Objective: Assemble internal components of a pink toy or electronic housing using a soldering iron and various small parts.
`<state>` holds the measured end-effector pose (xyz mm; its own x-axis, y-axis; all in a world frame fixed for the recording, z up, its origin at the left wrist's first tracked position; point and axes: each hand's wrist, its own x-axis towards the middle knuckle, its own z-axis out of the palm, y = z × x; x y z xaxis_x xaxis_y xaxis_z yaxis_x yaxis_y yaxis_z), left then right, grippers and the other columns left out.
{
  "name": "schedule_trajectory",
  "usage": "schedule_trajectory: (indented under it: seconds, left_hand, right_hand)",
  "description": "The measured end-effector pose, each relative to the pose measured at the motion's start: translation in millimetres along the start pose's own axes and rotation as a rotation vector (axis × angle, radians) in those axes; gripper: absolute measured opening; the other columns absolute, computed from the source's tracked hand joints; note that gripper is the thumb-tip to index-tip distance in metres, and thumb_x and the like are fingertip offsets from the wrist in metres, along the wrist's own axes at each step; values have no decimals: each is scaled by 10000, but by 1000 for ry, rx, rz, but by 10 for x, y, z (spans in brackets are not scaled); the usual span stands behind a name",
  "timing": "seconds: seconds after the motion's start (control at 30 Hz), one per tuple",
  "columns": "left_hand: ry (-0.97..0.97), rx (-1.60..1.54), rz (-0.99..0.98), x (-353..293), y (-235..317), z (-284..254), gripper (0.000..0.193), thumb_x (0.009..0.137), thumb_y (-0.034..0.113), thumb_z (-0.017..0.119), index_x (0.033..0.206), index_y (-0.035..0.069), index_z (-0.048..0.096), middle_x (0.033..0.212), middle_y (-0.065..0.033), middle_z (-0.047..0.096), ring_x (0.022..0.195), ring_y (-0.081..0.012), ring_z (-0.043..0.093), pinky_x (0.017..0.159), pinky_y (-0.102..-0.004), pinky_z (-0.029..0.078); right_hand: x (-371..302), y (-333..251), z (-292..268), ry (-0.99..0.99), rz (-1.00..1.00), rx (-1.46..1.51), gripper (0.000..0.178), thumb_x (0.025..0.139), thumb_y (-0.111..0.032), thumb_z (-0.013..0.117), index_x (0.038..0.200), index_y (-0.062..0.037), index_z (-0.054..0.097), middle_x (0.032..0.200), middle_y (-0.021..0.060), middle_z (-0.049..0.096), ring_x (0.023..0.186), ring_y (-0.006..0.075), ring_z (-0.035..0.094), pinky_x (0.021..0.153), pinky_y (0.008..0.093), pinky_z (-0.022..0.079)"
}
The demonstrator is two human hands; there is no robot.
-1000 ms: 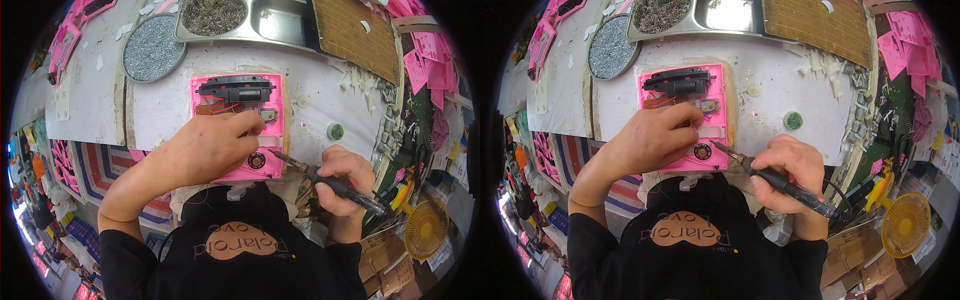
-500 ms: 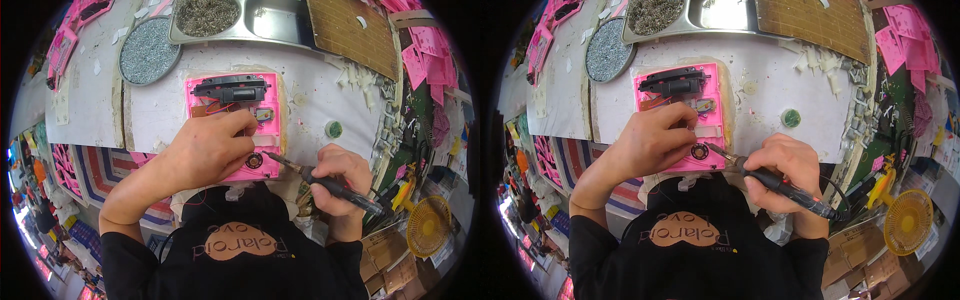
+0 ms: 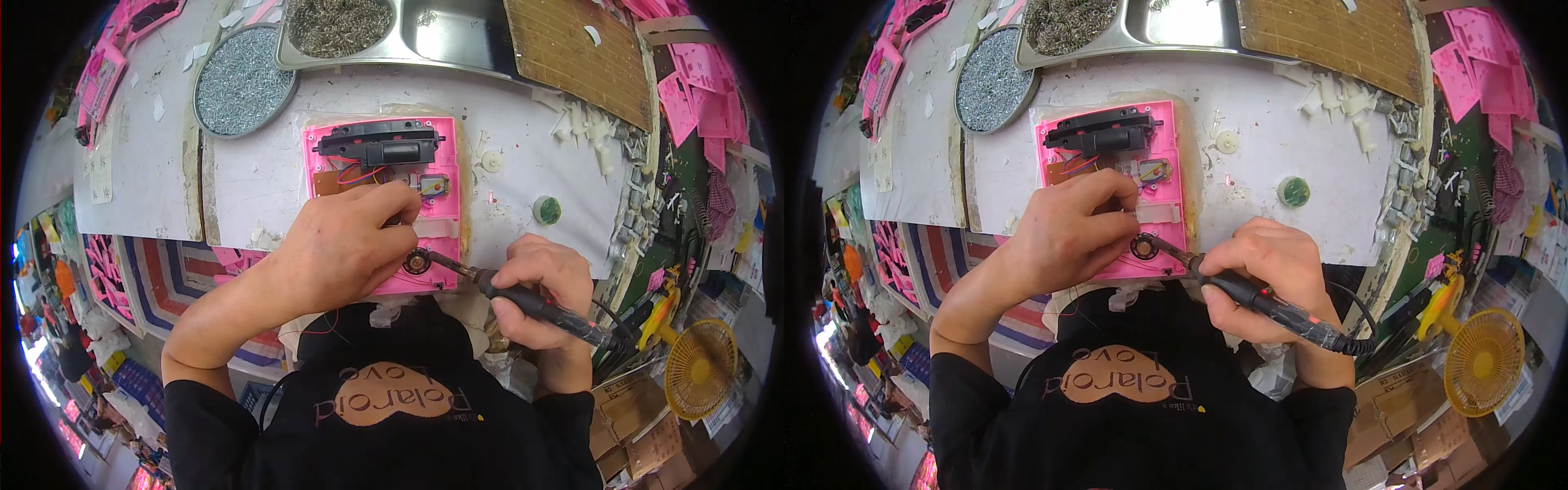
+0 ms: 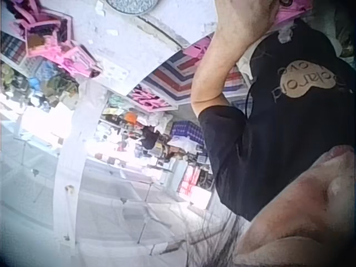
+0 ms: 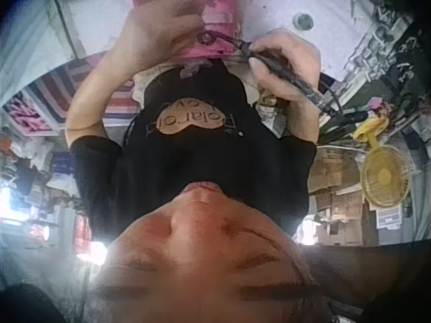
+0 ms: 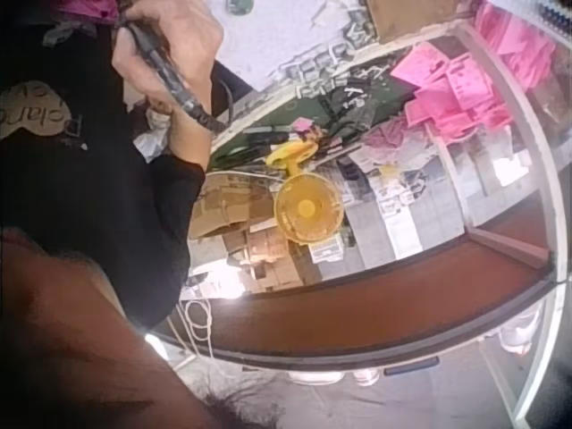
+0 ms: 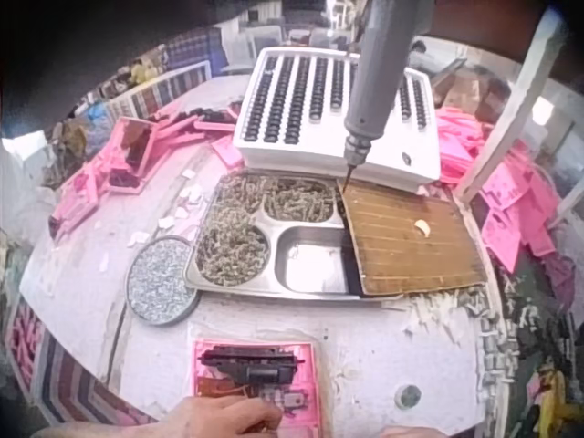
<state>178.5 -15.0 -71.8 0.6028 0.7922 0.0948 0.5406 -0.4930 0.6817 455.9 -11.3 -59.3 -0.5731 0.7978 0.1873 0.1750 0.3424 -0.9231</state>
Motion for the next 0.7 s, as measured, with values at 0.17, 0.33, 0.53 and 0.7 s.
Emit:
schedule_trajectory:
  seconds: [0.17,0.33,0.53,0.7]
  left_hand:
    - [-4,30,13,-24,-9,23,191,728,72,791,884,83,682,1005,-65,615,856,-269,667,700,-384,554]
    - [8,39,33,-30,-20,41,199,721,91,793,885,91,681,1003,-64,611,849,-264,664,698,-380,552]
    - [4,39,28,-21,-13,42,191,729,77,792,881,86,676,1002,-63,611,850,-268,663,700,-384,554]
    - [25,38,37,-6,6,69,196,726,68,799,878,78,675,999,-66,615,850,-273,664,699,-388,554]
  right_hand:
    - [4,5,-14,-4,-4,-3,238,718,-113,770,917,-25,673,635,42,539,598,216,525,560,324,409]
    - [37,-38,-26,-10,47,6,294,633,11,767,908,-51,685,686,48,642,591,246,599,602,346,485]
    - [36,-37,-16,-7,58,-10,294,636,9,767,909,-56,680,692,46,645,594,245,605,599,343,488]
    - [-9,19,-10,14,1,-14,239,711,-112,774,911,-24,675,665,56,572,583,207,522,531,315,386]
